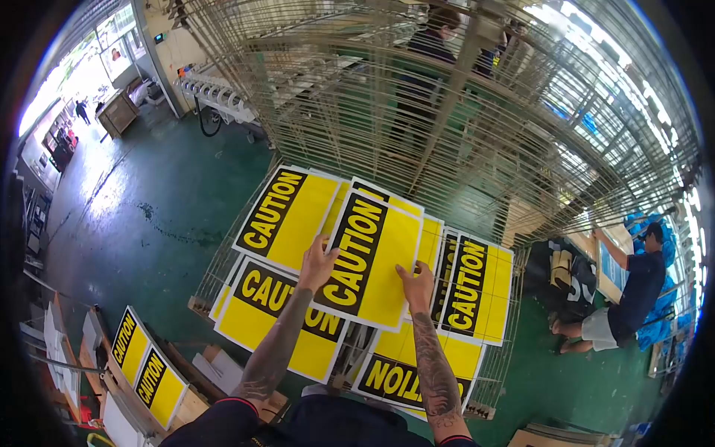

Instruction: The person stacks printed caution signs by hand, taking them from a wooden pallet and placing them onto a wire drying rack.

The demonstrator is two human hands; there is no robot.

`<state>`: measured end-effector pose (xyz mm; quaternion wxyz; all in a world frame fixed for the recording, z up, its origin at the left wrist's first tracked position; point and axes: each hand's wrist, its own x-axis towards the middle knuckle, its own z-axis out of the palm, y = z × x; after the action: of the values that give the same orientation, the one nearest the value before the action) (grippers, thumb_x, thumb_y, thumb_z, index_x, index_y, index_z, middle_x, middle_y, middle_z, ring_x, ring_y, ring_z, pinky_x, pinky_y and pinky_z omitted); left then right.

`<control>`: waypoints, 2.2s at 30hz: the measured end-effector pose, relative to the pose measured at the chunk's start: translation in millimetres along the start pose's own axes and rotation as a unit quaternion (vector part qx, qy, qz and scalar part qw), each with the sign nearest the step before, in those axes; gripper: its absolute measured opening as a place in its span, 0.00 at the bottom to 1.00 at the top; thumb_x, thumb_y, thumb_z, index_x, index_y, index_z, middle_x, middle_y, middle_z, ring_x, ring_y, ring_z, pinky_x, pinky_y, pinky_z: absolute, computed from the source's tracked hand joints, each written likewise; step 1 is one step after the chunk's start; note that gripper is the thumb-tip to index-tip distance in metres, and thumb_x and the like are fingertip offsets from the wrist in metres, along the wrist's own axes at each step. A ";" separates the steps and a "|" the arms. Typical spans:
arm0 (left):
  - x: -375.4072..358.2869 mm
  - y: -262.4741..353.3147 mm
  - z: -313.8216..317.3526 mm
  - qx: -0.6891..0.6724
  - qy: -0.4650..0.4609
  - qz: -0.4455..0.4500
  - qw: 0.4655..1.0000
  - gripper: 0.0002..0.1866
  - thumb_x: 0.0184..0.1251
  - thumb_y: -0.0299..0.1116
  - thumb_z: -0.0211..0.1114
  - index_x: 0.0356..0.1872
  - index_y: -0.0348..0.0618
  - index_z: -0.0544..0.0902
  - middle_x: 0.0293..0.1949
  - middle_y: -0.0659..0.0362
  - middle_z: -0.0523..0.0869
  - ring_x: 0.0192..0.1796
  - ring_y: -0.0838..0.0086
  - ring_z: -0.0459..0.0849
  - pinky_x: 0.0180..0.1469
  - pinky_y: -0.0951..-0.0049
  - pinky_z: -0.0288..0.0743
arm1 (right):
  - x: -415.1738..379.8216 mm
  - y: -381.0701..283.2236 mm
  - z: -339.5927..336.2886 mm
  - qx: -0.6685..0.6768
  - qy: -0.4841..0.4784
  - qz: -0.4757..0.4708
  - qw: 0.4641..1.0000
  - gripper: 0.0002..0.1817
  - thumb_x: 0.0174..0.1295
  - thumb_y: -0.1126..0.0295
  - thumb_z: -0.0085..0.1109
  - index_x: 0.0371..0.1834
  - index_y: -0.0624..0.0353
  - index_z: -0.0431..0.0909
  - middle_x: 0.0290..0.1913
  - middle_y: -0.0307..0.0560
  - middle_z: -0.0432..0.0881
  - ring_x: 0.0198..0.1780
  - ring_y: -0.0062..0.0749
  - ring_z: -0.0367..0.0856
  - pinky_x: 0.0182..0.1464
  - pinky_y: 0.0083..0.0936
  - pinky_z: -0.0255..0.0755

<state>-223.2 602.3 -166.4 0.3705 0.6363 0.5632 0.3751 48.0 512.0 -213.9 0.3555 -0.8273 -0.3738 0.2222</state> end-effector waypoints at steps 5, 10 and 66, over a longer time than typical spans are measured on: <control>-21.1 29.3 -48.3 -0.263 -0.084 -0.086 0.957 0.22 0.80 0.33 0.66 0.70 0.36 0.80 0.49 0.54 0.89 0.53 0.71 0.85 0.57 0.71 0.77 | -3.9 -16.3 -0.9 0.060 -0.012 0.024 0.998 0.49 0.59 0.44 0.81 0.73 0.71 0.74 0.53 0.55 0.88 0.50 0.36 0.87 0.43 0.32 0.80; 28.0 -64.5 -112.7 -0.167 -0.039 -0.053 0.984 0.20 0.79 0.38 0.68 0.63 0.34 0.83 0.43 0.55 0.90 0.45 0.75 0.82 0.51 0.70 0.77 | -11.9 -105.5 9.1 0.238 -0.235 0.114 0.936 0.28 0.69 0.51 0.73 0.59 0.66 0.83 0.42 0.39 0.84 0.42 0.29 0.81 0.45 0.34 0.79; -672.7 -25.0 -184.4 -0.317 0.529 -0.105 0.780 0.33 0.72 0.23 0.63 0.79 0.38 0.69 0.70 0.51 0.82 0.68 0.63 0.83 0.70 0.63 0.77 | -81.0 -211.4 -155.1 0.096 -0.542 -0.310 0.775 0.18 0.72 0.68 0.70 0.58 0.69 0.85 0.49 0.43 0.91 0.46 0.21 0.87 0.49 0.24 0.80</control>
<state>-455.9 -55.5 -147.2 0.2321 0.1207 0.5833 0.7690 -1.5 482.5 54.4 0.2216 -0.3712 -0.7174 0.5462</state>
